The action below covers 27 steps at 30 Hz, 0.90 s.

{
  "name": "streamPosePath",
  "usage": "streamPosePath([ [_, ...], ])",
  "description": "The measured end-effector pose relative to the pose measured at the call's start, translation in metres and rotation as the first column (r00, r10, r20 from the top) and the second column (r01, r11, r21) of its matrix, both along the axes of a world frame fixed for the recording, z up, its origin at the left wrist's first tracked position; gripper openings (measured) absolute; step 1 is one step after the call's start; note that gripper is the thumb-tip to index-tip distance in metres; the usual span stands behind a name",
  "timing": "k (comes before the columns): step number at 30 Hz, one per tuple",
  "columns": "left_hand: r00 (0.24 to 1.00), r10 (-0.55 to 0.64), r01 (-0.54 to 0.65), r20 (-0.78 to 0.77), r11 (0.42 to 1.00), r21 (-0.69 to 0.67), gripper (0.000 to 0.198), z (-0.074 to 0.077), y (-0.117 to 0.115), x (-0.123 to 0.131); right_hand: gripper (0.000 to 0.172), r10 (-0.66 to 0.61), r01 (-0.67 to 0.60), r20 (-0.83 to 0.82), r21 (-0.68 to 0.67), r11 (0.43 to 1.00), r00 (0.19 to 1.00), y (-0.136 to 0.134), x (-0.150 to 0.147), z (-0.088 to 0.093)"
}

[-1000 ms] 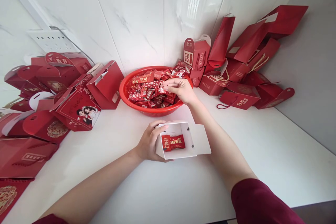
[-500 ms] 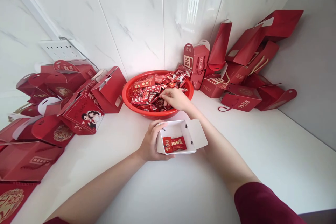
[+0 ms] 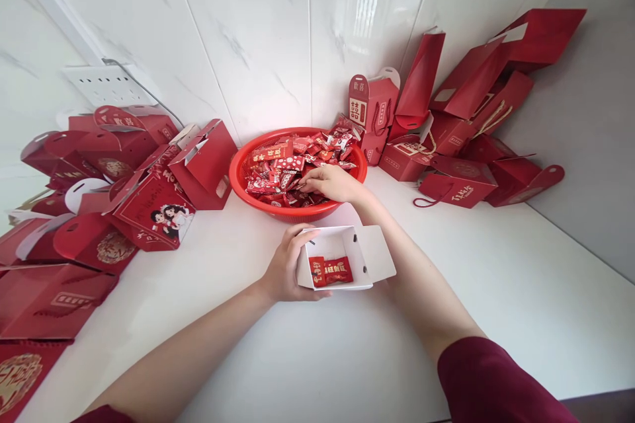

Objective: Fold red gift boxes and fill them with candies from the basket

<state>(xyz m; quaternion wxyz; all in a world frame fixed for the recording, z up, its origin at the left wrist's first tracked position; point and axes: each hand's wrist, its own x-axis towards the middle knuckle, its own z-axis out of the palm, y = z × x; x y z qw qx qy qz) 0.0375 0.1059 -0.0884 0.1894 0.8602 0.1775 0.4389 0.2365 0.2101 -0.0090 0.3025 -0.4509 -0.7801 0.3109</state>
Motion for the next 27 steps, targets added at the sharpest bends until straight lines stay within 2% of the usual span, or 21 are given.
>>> streamPosePath([
  [2,0.999,-0.028,0.025,-0.031,0.996,-0.085,0.103,-0.001,0.001,0.000,0.020,0.048,-0.083,-0.228,-0.145,0.986,0.972,-0.001,0.003,0.002],
  [4,0.996,-0.066,0.053,-0.057,0.976,-0.213,0.099,-0.003,0.003,0.000,0.026,0.060,-0.162,-0.384,-0.240,0.957,0.922,-0.004,0.005,0.006],
  [6,0.995,-0.094,0.076,-0.043,0.945,-0.318,0.095,-0.005,0.006,0.001,0.036,0.054,-0.194,-0.467,-0.258,0.947,0.883,-0.008,0.007,0.010],
  [8,0.994,-0.106,0.095,-0.012,0.927,-0.364,0.096,-0.007,0.007,0.001,0.042,0.049,-0.196,-0.522,-0.231,0.953,0.852,-0.011,0.009,0.012],
  [11,0.994,-0.110,0.097,-0.017,0.928,-0.360,0.096,-0.008,0.008,0.001,0.045,0.065,-0.165,-0.540,-0.138,0.977,0.839,-0.015,0.017,0.014],
  [13,0.994,-0.101,0.081,-0.040,0.935,-0.347,0.096,-0.007,0.008,0.000,0.050,0.122,-0.183,-0.523,-0.066,0.981,0.844,-0.018,0.024,0.015],
  [16,0.995,-0.087,0.067,-0.051,0.946,-0.316,0.095,-0.005,0.008,0.000,0.054,0.299,-0.351,-0.453,-0.031,0.936,0.840,-0.022,0.034,0.017],
  [19,0.995,-0.076,0.053,-0.071,0.960,-0.277,0.095,-0.005,0.009,0.000,0.045,0.414,-0.450,-0.345,-0.030,0.892,0.843,-0.026,0.036,0.021],
  [22,0.995,-0.053,0.031,-0.082,0.968,-0.248,0.095,-0.005,0.010,0.000,0.042,0.333,-0.359,-0.373,0.001,0.934,0.866,-0.032,0.031,0.023],
  [25,0.996,-0.043,0.024,-0.077,0.970,-0.240,0.096,-0.002,0.010,0.000,0.045,0.137,-0.161,-0.496,-0.007,0.987,0.858,-0.044,0.029,0.024],
  [27,0.994,-0.085,0.064,-0.070,0.962,-0.265,0.099,0.002,0.010,-0.001,0.042,0.027,-0.018,-0.547,0.021,1.000,0.837,-0.058,0.035,0.023],
])
